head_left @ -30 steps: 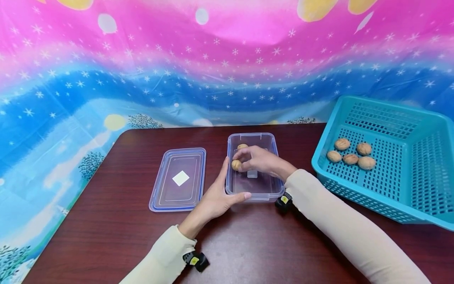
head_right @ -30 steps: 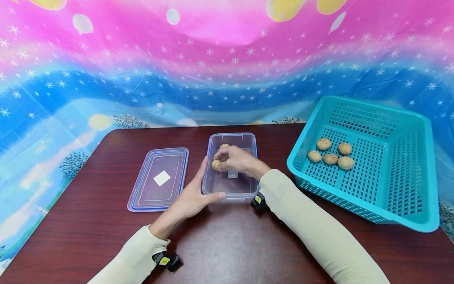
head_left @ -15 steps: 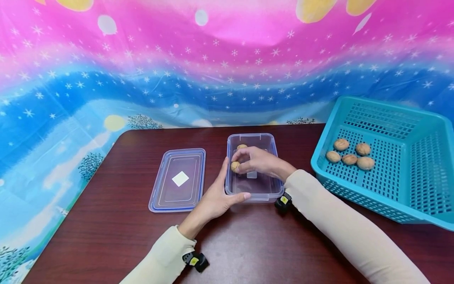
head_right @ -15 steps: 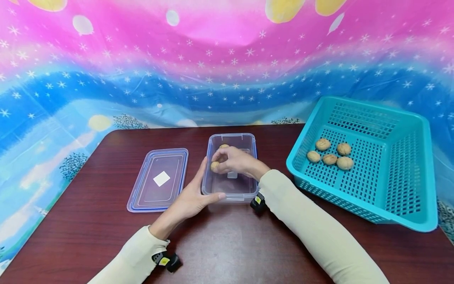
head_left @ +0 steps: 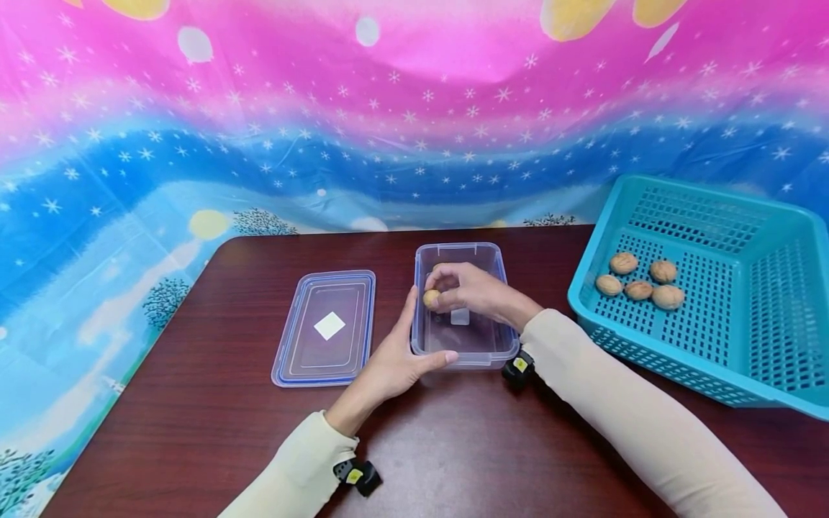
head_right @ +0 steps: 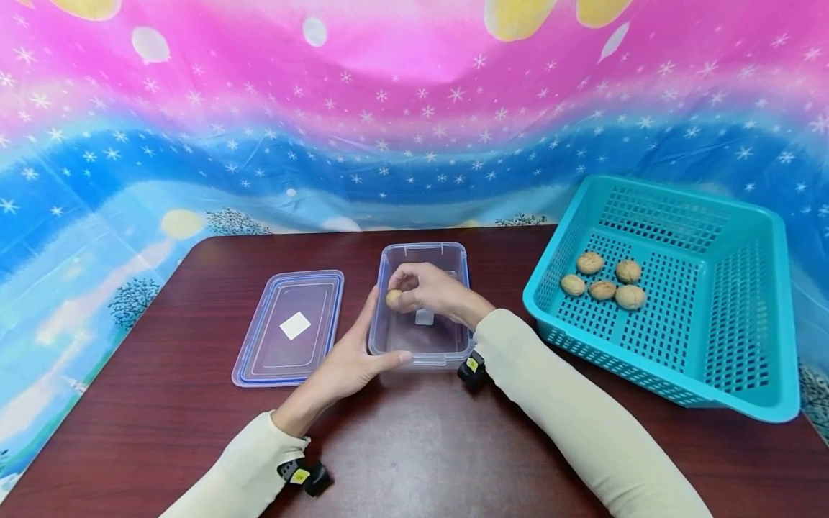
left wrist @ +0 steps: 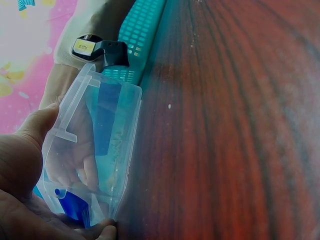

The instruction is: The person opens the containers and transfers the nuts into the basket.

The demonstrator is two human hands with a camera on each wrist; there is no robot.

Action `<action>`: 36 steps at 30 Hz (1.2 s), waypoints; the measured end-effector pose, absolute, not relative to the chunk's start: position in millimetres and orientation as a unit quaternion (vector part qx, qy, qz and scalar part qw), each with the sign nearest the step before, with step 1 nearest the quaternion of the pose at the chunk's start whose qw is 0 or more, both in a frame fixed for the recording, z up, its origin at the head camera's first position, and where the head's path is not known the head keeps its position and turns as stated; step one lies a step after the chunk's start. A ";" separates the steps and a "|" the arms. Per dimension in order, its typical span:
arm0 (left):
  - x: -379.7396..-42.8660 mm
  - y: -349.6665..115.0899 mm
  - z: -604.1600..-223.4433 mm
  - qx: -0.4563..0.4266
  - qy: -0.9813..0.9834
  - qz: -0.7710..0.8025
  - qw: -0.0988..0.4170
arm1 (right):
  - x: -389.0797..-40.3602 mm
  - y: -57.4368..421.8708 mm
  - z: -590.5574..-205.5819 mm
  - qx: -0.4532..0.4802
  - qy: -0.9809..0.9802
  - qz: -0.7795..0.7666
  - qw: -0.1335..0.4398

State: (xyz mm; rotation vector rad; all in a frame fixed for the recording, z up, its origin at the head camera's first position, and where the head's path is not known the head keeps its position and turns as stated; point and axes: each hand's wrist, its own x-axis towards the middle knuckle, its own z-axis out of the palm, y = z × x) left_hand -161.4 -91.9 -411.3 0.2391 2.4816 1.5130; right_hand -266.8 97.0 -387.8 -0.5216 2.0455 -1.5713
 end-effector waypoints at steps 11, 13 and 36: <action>-161.3 -92.1 -411.4 0.086 0.844 0.518 0.111 | -262.5 102.4 -384.7 -0.195 0.761 -0.579 0.218; -161.5 -91.8 -411.0 0.087 0.844 0.518 0.110 | -261.5 104.7 -382.9 -0.195 0.761 -0.581 0.213; -161.4 -90.5 -411.2 0.065 0.844 0.520 0.113 | -225.2 149.6 -305.6 -0.194 0.823 -0.521 0.115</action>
